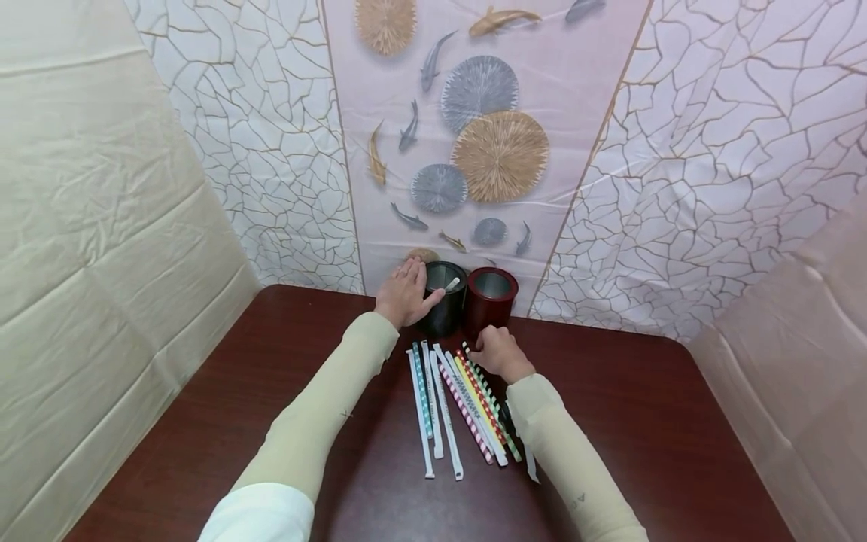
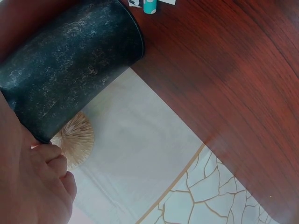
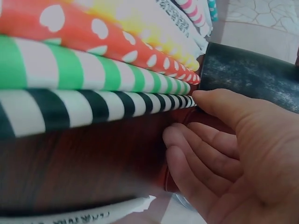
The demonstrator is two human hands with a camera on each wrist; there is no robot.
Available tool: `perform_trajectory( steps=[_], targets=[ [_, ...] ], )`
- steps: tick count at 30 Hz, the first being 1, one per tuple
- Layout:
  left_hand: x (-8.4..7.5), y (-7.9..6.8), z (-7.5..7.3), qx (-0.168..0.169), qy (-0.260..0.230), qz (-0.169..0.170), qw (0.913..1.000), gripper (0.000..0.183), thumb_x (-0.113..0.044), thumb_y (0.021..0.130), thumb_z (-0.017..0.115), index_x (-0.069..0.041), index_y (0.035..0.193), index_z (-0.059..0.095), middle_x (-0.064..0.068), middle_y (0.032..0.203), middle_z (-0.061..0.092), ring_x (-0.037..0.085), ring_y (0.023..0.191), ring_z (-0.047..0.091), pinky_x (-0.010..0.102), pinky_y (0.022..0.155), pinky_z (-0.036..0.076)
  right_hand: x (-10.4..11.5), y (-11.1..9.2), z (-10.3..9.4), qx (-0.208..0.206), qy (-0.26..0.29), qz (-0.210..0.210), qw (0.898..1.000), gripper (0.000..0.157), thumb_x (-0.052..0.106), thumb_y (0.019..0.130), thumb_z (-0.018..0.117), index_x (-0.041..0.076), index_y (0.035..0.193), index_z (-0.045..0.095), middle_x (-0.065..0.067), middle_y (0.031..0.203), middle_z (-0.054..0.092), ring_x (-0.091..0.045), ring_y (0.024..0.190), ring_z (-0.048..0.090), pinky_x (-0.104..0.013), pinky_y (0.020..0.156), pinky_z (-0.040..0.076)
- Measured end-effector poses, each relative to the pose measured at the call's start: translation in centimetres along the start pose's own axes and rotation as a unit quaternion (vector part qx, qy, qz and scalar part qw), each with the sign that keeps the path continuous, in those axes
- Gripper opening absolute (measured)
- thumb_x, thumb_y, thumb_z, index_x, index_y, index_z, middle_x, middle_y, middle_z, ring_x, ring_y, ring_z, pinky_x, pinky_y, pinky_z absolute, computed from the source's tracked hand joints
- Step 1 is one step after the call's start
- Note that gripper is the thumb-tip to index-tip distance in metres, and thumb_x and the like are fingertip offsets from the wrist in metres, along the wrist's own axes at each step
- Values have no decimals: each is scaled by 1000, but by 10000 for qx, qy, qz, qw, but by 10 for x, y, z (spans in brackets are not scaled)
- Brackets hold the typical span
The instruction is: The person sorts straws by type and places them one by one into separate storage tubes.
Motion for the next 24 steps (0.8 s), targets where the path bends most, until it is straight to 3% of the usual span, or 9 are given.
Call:
perform_trajectory(
  steps=[7, 19, 24],
  targets=[
    [-2, -1, -1, -6, 57, -15, 10000, 86, -65, 111, 14, -2, 169, 13, 15, 179, 12, 28, 167, 12, 41, 136, 16, -1, 2, 2, -141, 5, 39, 9999, 57, 17, 97, 75, 17, 52, 39, 4, 48, 30, -13, 41, 28, -27, 49, 33],
    [-1, 0, -2, 18, 32, -32, 10000, 87, -65, 110, 13, -1, 169, 14, 15, 179, 13, 28, 167, 12, 40, 136, 16, -6, 7, 4, 80, -21, 358, 9993, 52, 16, 95, 77, 15, 54, 46, 1, 49, 39, -16, 44, 39, -29, 51, 40],
    [-1, 0, -2, 21, 40, -40, 10000, 87, -65, 110, 13, -1, 169, 13, 14, 179, 13, 28, 167, 12, 41, 136, 16, -8, 8, 3, 129, -81, 404, 9991, 46, 19, 94, 78, 15, 55, 54, 1, 52, 48, -17, 49, 50, -30, 55, 44]
  ],
)
Point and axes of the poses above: each hand's wrist, its own y-axis towards the middle knuckle, its own z-axis out of the palm, x = y × z, the point moved 8 cm from there along y, towards the middle knuckle
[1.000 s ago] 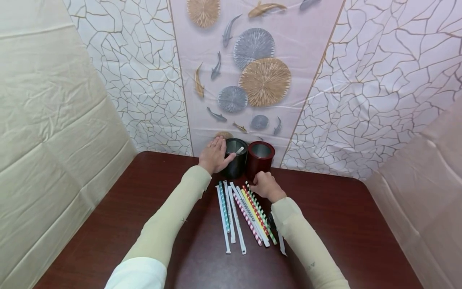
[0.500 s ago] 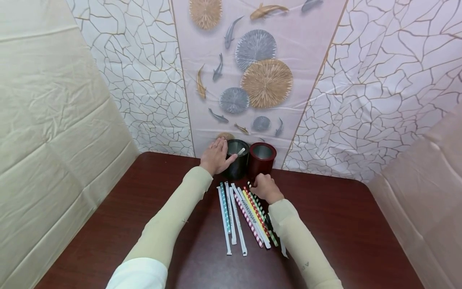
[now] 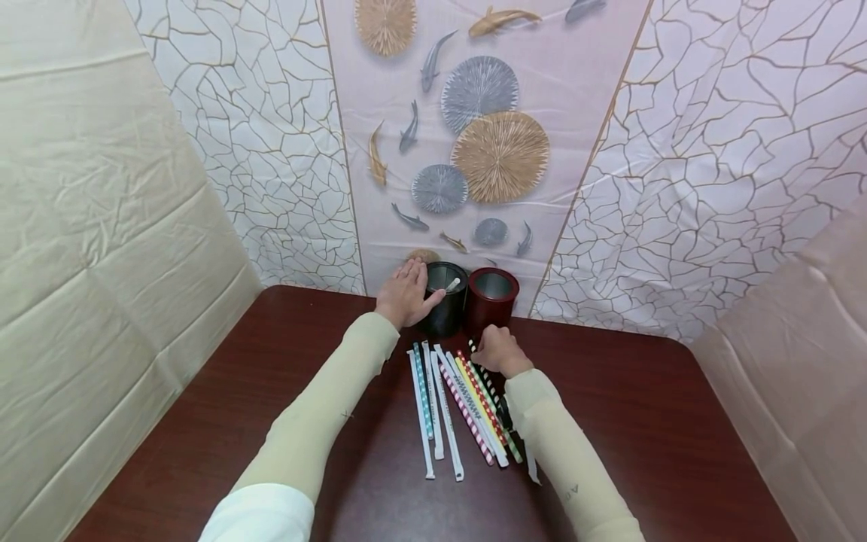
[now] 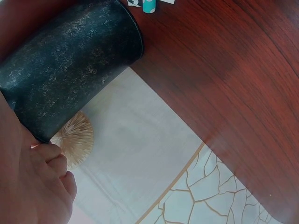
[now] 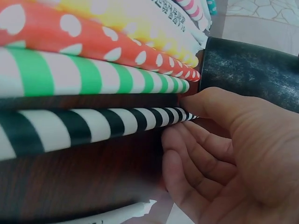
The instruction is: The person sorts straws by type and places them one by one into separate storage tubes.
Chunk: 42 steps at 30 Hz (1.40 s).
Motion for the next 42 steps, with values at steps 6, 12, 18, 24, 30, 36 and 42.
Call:
perform_trajectory(
  steps=[6, 12, 18, 24, 30, 36, 42],
  targets=[
    [-1, 0, 0, 3, 2, 3, 10000, 86, -65, 110, 13, -1, 169, 13, 14, 179, 12, 28, 167, 12, 41, 136, 16, 2, -3, -6, 110, 41, 54, 9999, 47, 21, 95, 76, 15, 54, 54, 1, 51, 48, -17, 48, 50, -31, 56, 46],
    [0, 0, 1, 11, 12, 11, 10000, 86, -65, 110, 14, -2, 169, 13, 14, 179, 12, 27, 167, 11, 41, 136, 16, 11, -8, -15, 125, -10, -110, 9999, 48, 21, 96, 74, 16, 54, 52, 2, 50, 47, -16, 48, 49, -30, 57, 46],
    [1, 1, 2, 18, 15, 26, 10000, 86, -65, 111, 14, -2, 169, 13, 14, 179, 12, 28, 167, 11, 41, 136, 15, 21, -14, -29, 91, 34, -268, 9996, 51, 19, 96, 74, 16, 51, 51, 3, 47, 44, -14, 43, 43, -29, 53, 43],
    [0, 0, 1, -1, -46, 28, 10000, 86, -64, 111, 15, -1, 169, 13, 15, 179, 13, 28, 167, 12, 41, 136, 15, 30, -20, -47, 59, -13, -486, 9988, 53, 19, 97, 74, 18, 50, 50, 6, 46, 40, -11, 41, 38, -27, 50, 40],
    [0, 0, 0, 0, -63, 19, 10000, 86, -64, 111, 15, -1, 169, 13, 15, 179, 12, 29, 167, 12, 41, 136, 16, 44, -28, -68, -46, -102, -790, 9968, 51, 17, 95, 73, 18, 49, 52, 7, 45, 41, -10, 42, 40, -27, 53, 41],
    [0, 1, 0, -18, -50, -11, 10000, 86, -64, 111, 15, -1, 169, 13, 15, 179, 12, 29, 167, 12, 41, 136, 16, 58, -34, -91, -266, -365, -1026, 9937, 53, 17, 94, 73, 19, 48, 48, 9, 45, 38, -9, 47, 38, -28, 59, 41],
    [-1, 2, 1, -24, -34, 4, 10000, 86, -64, 111, 15, -1, 169, 13, 15, 179, 13, 29, 167, 12, 41, 136, 15, 72, -43, -118, -490, -544, -1201, 9901, 39, 19, 94, 74, 16, 57, 61, 7, 54, 54, -14, 59, 47, -33, 70, 46]
  ],
)
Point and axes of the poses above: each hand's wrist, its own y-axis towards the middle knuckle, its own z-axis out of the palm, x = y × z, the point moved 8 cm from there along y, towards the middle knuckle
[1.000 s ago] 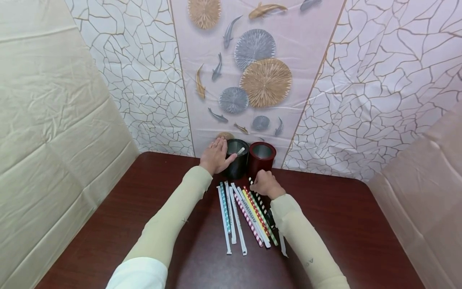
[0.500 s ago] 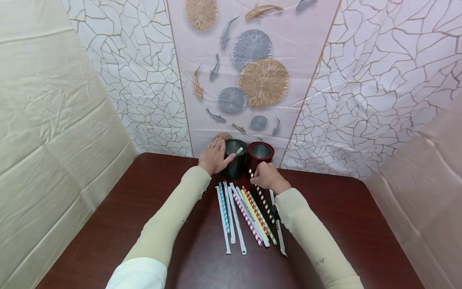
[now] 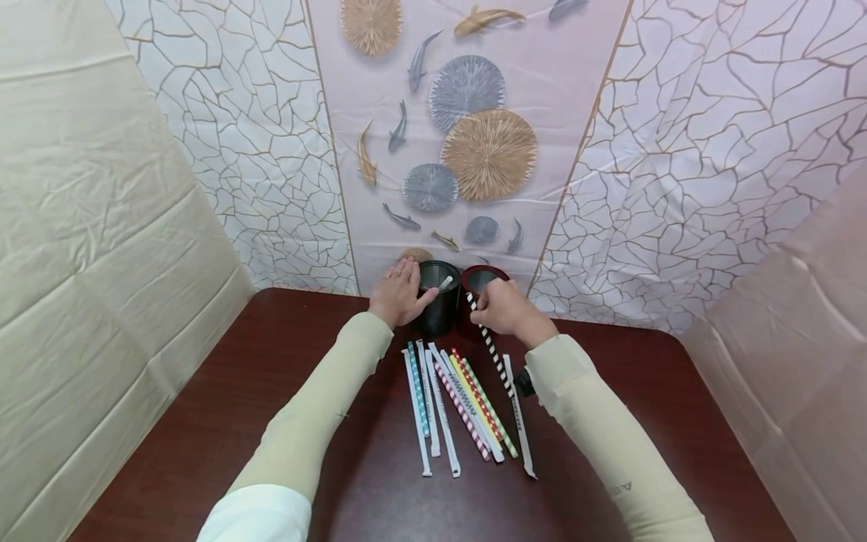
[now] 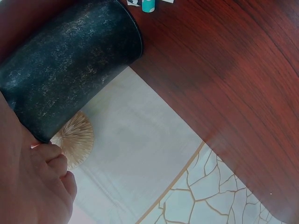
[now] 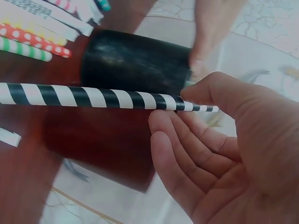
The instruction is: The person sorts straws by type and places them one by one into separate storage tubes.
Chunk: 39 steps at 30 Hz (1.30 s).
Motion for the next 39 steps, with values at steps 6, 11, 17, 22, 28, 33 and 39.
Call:
perform_trajectory(
  steps=[6, 11, 17, 22, 28, 33, 39],
  targets=[
    [1, -1, -2, -50, -23, 40, 10000, 85, -63, 111, 17, 0, 169, 14, 16, 178, 14, 30, 167, 14, 42, 136, 16, 17, -1, -35, -226, -67, -210, 9995, 20, 16, 90, 75, 8, 72, 74, -1, 67, 69, -17, 64, 59, -36, 71, 53],
    [1, -1, -2, -47, -35, 37, 10000, 85, -63, 111, 18, 0, 169, 14, 16, 178, 15, 30, 167, 14, 42, 136, 16, 29, -2, -66, -553, -172, -342, 9977, 19, 17, 89, 75, 8, 73, 74, -1, 67, 70, -17, 64, 62, -37, 71, 55],
    [-1, -3, -1, -25, 24, 39, 10000, 85, -63, 111, 18, -1, 169, 15, 16, 178, 15, 29, 167, 15, 41, 136, 17, 48, -4, -103, -854, -227, -486, 9949, 19, 17, 90, 74, 6, 74, 72, -3, 67, 69, -17, 60, 59, -30, 63, 49],
    [-1, -4, 0, -3, 8, 33, 10000, 85, -63, 111, 18, 0, 169, 15, 16, 178, 15, 29, 167, 14, 41, 136, 17, 60, -2, -128, -1085, -68, -542, 9926, 18, 14, 90, 71, 1, 79, 73, -10, 75, 72, -21, 68, 64, -33, 66, 53],
    [0, -3, -2, -117, -62, 63, 9999, 85, -63, 111, 19, 0, 168, 17, 17, 178, 16, 29, 166, 15, 42, 136, 18, 69, -2, -156, -1611, 342, -359, 9857, 16, 13, 91, 70, -2, 90, 75, -18, 93, 78, -28, 82, 73, -42, 79, 60],
    [0, -1, -2, -164, -22, 74, 9998, 85, -63, 111, 19, 0, 168, 18, 17, 177, 17, 29, 166, 16, 41, 136, 18, 71, 0, -167, -2058, 626, -268, 9762, 21, 17, 93, 70, -2, 100, 76, -19, 101, 81, -29, 91, 78, -42, 84, 62],
    [0, 1, 1, -106, 21, 62, 9999, 86, -64, 111, 16, 0, 169, 16, 16, 178, 17, 29, 166, 16, 41, 136, 17, 69, 0, -169, -2709, 1015, -323, 9567, 22, 17, 94, 69, -2, 105, 75, -18, 102, 81, -28, 93, 80, -42, 86, 63]
  ],
)
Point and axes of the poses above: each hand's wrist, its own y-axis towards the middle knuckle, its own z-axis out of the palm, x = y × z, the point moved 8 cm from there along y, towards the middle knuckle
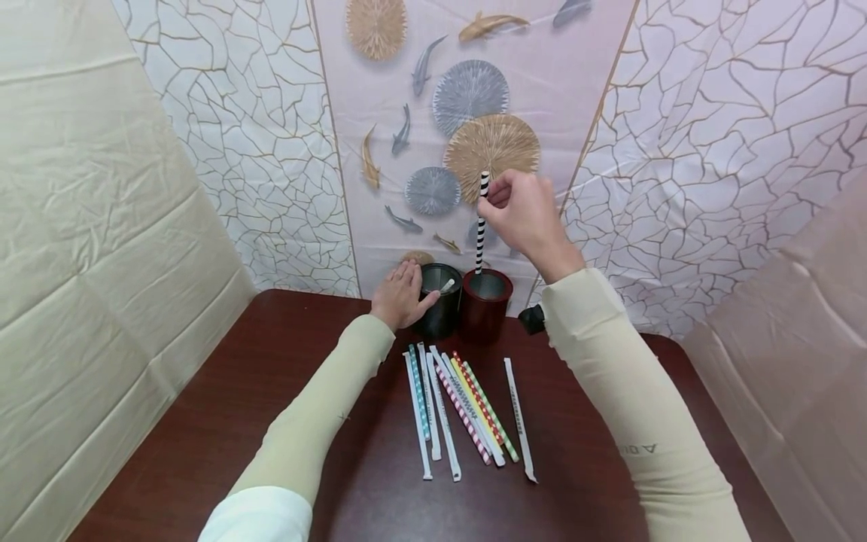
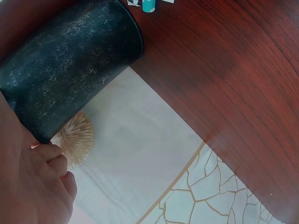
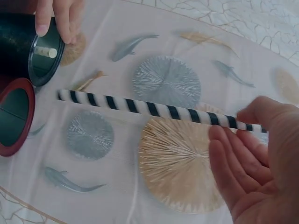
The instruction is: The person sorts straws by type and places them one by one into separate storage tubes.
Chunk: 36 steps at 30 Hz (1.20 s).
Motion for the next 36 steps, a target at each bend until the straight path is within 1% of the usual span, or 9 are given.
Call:
perform_trajectory(
  steps=[5, 8, 13, 20, 24, 28, 30, 33, 36],
  targets=[
    [-1, 2, 1, -12, -6, 9, 10000, 86, -64, 111, 17, 0, 168, 16, 17, 178, 17, 29, 166, 16, 41, 136, 17, -6, -3, 1, -563, 362, -78, 9977, 21, 16, 94, 71, -2, 104, 74, -19, 99, 81, -29, 91, 80, -43, 84, 64],
    [-1, 2, 2, -15, 9, 6, 10000, 86, -64, 111, 17, 0, 168, 16, 17, 178, 17, 29, 166, 16, 41, 136, 17, -14, -4, 7, -825, 559, -89, 9950, 21, 16, 95, 72, -2, 105, 75, -19, 99, 81, -29, 90, 80, -43, 84, 64],
    [-1, 2, 2, -4, 63, -13, 10000, 86, -64, 111, 16, 0, 169, 16, 16, 178, 17, 28, 166, 16, 40, 136, 16, -31, -11, 28, -1106, 830, -155, 9903, 21, 16, 96, 72, -2, 105, 74, -17, 99, 81, -29, 89, 80, -41, 84, 65],
    [-3, 2, 4, 21, 46, -25, 10000, 87, -65, 111, 16, 0, 169, 16, 16, 178, 17, 28, 167, 15, 41, 136, 17, -56, -22, 61, -1272, 1309, -59, 9832, 20, 14, 95, 74, -3, 104, 75, -18, 97, 81, -29, 87, 80, -41, 81, 65],
    [-4, 2, 5, 40, 38, -39, 10000, 86, -65, 111, 16, -1, 169, 16, 15, 178, 16, 28, 167, 15, 41, 136, 17, -68, -25, 78, -1180, 1305, -15, 9844, 21, 15, 96, 74, -3, 106, 75, -18, 99, 81, -30, 89, 80, -42, 82, 65],
    [-4, 0, 4, 47, 43, -30, 10000, 86, -65, 111, 16, -1, 169, 15, 15, 178, 15, 28, 167, 14, 41, 136, 18, -76, -26, 92, -836, 1347, 77, 9873, 28, 18, 96, 76, -4, 114, 74, -19, 106, 80, -32, 96, 80, -43, 87, 65],
    [-4, 0, 3, 37, 45, -4, 10000, 86, -65, 111, 16, -1, 169, 15, 15, 178, 15, 28, 167, 14, 42, 136, 18, -78, -26, 94, -712, 1402, 147, 9875, 33, 19, 96, 77, -5, 118, 73, -19, 109, 80, -32, 98, 79, -43, 89, 65],
    [-3, 0, 2, 5, 55, 5, 10000, 86, -65, 111, 15, -1, 169, 16, 16, 178, 15, 28, 167, 14, 42, 135, 19, -79, -24, 92, -626, 1446, 221, 9873, 37, 21, 96, 78, -6, 120, 72, -21, 111, 79, -34, 100, 79, -44, 90, 65],
    [0, 0, 1, 23, 63, -28, 10000, 87, -65, 111, 15, 0, 169, 15, 16, 178, 15, 28, 167, 14, 41, 136, 17, -77, -22, 87, -545, 1310, 264, 9895, 38, 23, 96, 77, -6, 120, 72, -21, 111, 79, -34, 100, 79, -44, 91, 64]
  ],
)
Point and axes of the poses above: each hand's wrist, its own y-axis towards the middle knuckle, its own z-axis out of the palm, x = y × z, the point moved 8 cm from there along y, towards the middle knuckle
